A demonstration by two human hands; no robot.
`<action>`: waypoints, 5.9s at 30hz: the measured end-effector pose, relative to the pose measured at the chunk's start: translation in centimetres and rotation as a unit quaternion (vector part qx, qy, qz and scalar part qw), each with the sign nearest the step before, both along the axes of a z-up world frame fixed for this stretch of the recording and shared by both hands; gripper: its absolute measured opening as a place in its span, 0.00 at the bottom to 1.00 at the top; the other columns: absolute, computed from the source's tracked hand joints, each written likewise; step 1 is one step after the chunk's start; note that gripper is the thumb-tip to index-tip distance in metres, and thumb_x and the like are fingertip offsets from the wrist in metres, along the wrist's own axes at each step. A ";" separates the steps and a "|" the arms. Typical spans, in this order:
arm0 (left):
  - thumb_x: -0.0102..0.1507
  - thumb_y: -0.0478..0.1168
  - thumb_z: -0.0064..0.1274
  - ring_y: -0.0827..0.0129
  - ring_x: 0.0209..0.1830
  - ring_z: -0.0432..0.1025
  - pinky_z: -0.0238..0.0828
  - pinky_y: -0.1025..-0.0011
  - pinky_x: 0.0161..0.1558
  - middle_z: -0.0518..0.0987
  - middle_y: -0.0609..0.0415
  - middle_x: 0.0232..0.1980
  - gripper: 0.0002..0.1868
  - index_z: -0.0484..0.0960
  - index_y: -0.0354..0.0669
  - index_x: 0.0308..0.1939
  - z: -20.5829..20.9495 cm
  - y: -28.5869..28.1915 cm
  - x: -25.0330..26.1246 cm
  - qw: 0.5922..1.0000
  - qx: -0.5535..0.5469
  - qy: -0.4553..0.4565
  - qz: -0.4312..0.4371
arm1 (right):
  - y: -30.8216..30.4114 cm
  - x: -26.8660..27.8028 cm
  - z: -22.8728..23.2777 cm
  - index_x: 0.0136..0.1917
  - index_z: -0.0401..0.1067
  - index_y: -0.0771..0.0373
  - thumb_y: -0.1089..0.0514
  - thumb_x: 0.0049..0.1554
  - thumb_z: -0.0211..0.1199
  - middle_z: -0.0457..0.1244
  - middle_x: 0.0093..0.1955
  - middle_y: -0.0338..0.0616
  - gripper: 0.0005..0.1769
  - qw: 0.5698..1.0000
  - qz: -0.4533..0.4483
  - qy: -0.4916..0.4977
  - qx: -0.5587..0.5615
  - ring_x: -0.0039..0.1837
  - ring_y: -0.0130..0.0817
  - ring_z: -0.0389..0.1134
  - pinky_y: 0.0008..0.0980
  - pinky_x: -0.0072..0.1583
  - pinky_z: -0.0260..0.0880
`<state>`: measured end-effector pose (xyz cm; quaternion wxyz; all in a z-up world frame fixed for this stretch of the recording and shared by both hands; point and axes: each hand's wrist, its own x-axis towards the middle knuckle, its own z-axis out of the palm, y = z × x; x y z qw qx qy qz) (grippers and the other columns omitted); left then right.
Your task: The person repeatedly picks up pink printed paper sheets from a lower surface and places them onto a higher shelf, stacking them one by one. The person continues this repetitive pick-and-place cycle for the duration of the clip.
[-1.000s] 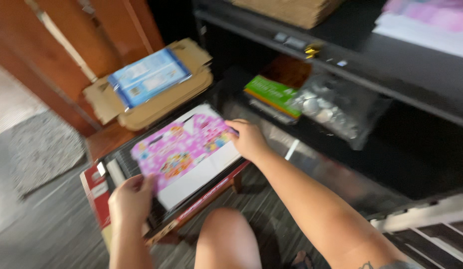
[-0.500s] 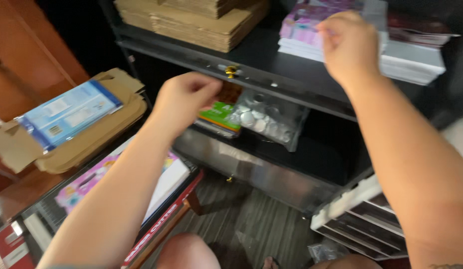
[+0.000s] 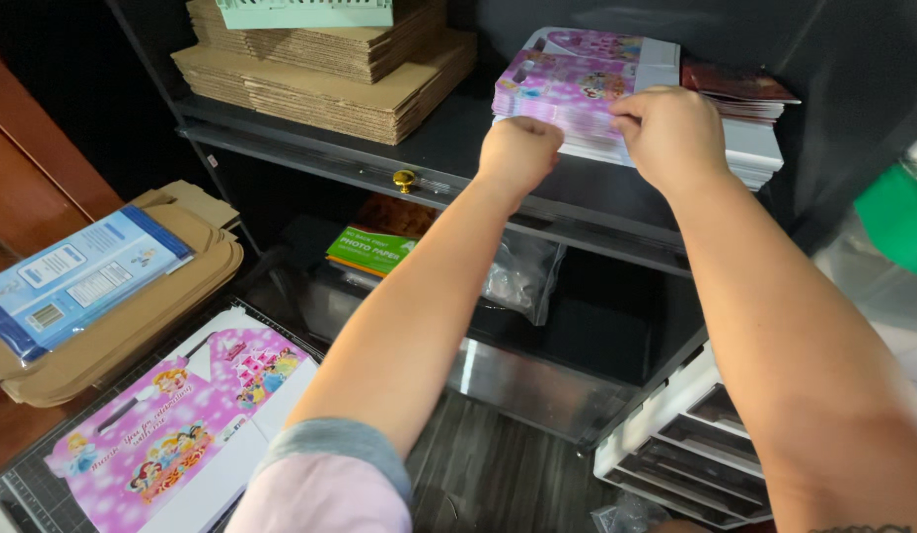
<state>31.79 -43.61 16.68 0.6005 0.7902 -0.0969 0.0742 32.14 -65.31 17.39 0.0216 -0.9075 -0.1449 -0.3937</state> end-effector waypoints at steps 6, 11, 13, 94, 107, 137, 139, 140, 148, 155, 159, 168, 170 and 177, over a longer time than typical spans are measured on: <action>0.58 0.42 0.51 0.70 0.27 0.73 0.72 0.77 0.38 0.78 0.55 0.28 0.09 0.78 0.42 0.26 1.2 -2.1 -0.1 0.983 -0.131 0.126 -0.037 | 0.2 -0.7 0.3 0.51 0.85 0.51 0.57 0.59 0.70 0.73 0.53 0.36 0.07 0.994 0.015 0.035 0.098 0.54 0.42 0.72 0.43 0.52 0.70; 0.62 0.47 0.53 0.66 0.31 0.76 0.81 0.74 0.42 0.81 0.45 0.37 0.21 0.80 0.29 0.45 2.1 -2.3 -1.7 0.945 -0.277 0.168 -0.051 | 0.6 -2.1 0.7 0.49 0.84 0.52 0.56 0.59 0.73 0.73 0.47 0.38 0.03 0.997 0.038 -0.062 -0.036 0.49 0.45 0.71 0.46 0.49 0.68; 0.62 0.48 0.52 0.61 0.35 0.78 0.82 0.70 0.43 0.82 0.41 0.40 0.25 0.80 0.25 0.50 2.6 -2.3 -2.9 0.934 -0.309 0.168 -0.059 | 1.8 -3.6 0.8 0.48 0.84 0.51 0.56 0.58 0.72 0.73 0.45 0.37 0.03 0.992 0.043 -0.097 -0.065 0.48 0.46 0.71 0.46 0.48 0.68; 0.56 0.47 0.67 0.68 0.48 0.77 0.75 0.70 0.53 0.81 0.57 0.48 0.29 0.84 0.47 0.62 -23.5 39.5 -34.3 0.813 0.070 0.104 0.569 | 41.6 -9.0 -25.5 0.57 0.82 0.44 0.44 0.52 0.75 0.70 0.41 0.29 0.19 0.835 0.189 0.413 0.309 0.46 0.26 0.72 0.27 0.48 0.71; 0.57 0.53 0.65 0.61 0.60 0.76 0.75 0.64 0.61 0.78 0.58 0.58 0.33 0.81 0.53 0.66 -23.5 39.7 -34.5 0.801 0.147 0.209 0.541 | 41.1 -11.9 -26.0 0.63 0.79 0.59 0.55 0.54 0.72 0.69 0.54 0.50 0.23 0.867 0.253 0.328 0.276 0.60 0.49 0.71 0.41 0.61 0.71; 0.63 0.51 0.56 0.53 0.61 0.70 0.67 0.54 0.61 0.77 0.47 0.56 0.26 0.79 0.44 0.62 -20.8 38.8 -35.1 0.827 0.165 0.213 0.494 | 40.9 -12.2 -28.3 0.74 0.67 0.64 0.52 0.63 0.55 0.64 0.67 0.57 0.28 0.882 0.295 0.293 0.220 0.69 0.55 0.63 0.48 0.68 0.63; 0.63 0.51 0.55 0.54 0.61 0.68 0.66 0.55 0.62 0.77 0.48 0.56 0.26 0.79 0.44 0.62 -20.0 38.2 -35.0 0.829 0.158 0.220 0.490 | 40.5 -12.7 -27.3 0.76 0.65 0.62 0.51 0.65 0.52 0.63 0.69 0.54 0.29 0.881 0.282 0.317 0.211 0.70 0.53 0.62 0.48 0.68 0.63; 0.63 0.51 0.54 0.56 0.62 0.67 0.64 0.56 0.62 0.77 0.48 0.55 0.26 0.78 0.44 0.62 -19.6 38.0 -35.1 0.826 0.152 0.233 0.490 | 40.5 -13.0 -26.8 0.77 0.62 0.60 0.50 0.66 0.49 0.62 0.70 0.51 0.29 0.875 0.274 0.345 0.201 0.71 0.52 0.60 0.49 0.68 0.63; 0.61 0.54 0.54 0.56 0.63 0.64 0.61 0.55 0.63 0.65 0.42 0.69 0.40 0.68 0.41 0.75 -17.2 36.9 -35.9 0.819 0.157 0.176 0.523 | 36.1 -12.2 -19.8 0.78 0.60 0.50 0.43 0.63 0.54 0.60 0.75 0.48 0.32 0.822 0.316 0.389 0.271 0.73 0.40 0.64 0.39 0.67 0.65; 0.65 0.46 0.57 0.56 0.69 0.63 0.59 0.54 0.65 0.77 0.48 0.61 0.22 0.82 0.45 0.62 -8.4 33.0 -30.3 0.865 0.206 -0.063 0.453 | 21.1 -8.4 -3.0 0.58 0.77 0.62 0.60 0.56 0.64 0.65 0.47 0.51 0.16 0.955 0.293 -0.036 0.014 0.51 0.56 0.64 0.53 0.50 0.62; 0.62 0.44 0.63 0.59 0.53 0.74 0.66 0.62 0.54 0.82 0.57 0.47 0.12 0.87 0.49 0.49 -4.8 26.8 -21.6 0.882 0.234 -0.208 0.353 | 11.1 -4.7 0.3 0.62 0.79 0.66 0.65 0.58 0.72 0.64 0.60 0.56 0.18 0.965 0.223 -0.139 -0.020 0.61 0.56 0.62 0.49 0.61 0.65; 0.56 0.48 0.59 0.63 0.46 0.78 0.72 0.65 0.50 0.86 0.58 0.44 0.10 0.89 0.53 0.39 -5.1 9.9 -5.9 0.964 0.171 -0.188 0.079 | 1.2 -2.1 1.2 0.66 0.80 0.46 0.45 0.55 0.76 0.68 0.61 0.46 0.26 0.995 -0.001 -0.035 -0.089 0.60 0.57 0.67 0.53 0.56 0.67; 0.57 0.47 0.58 0.62 0.46 0.76 0.72 0.64 0.52 0.78 0.55 0.45 0.09 0.88 0.55 0.40 -4.9 6.9 -4.7 0.977 0.155 -0.143 0.041 | 1.4 -2.2 1.3 0.64 0.82 0.45 0.43 0.61 0.70 0.73 0.55 0.43 0.19 0.995 -0.059 0.033 -0.073 0.52 0.56 0.73 0.54 0.50 0.72; 0.61 0.43 0.40 0.70 0.27 0.46 0.43 0.64 0.27 0.52 0.61 0.23 0.17 0.51 0.52 0.22 -3.5 1.6 0.0 0.999 0.032 -0.003 0.020 | 1.1 -1.7 0.5 0.53 0.85 0.48 0.47 0.60 0.72 0.73 0.52 0.33 0.10 0.991 -0.033 -0.056 -0.120 0.49 0.42 0.74 0.45 0.43 0.73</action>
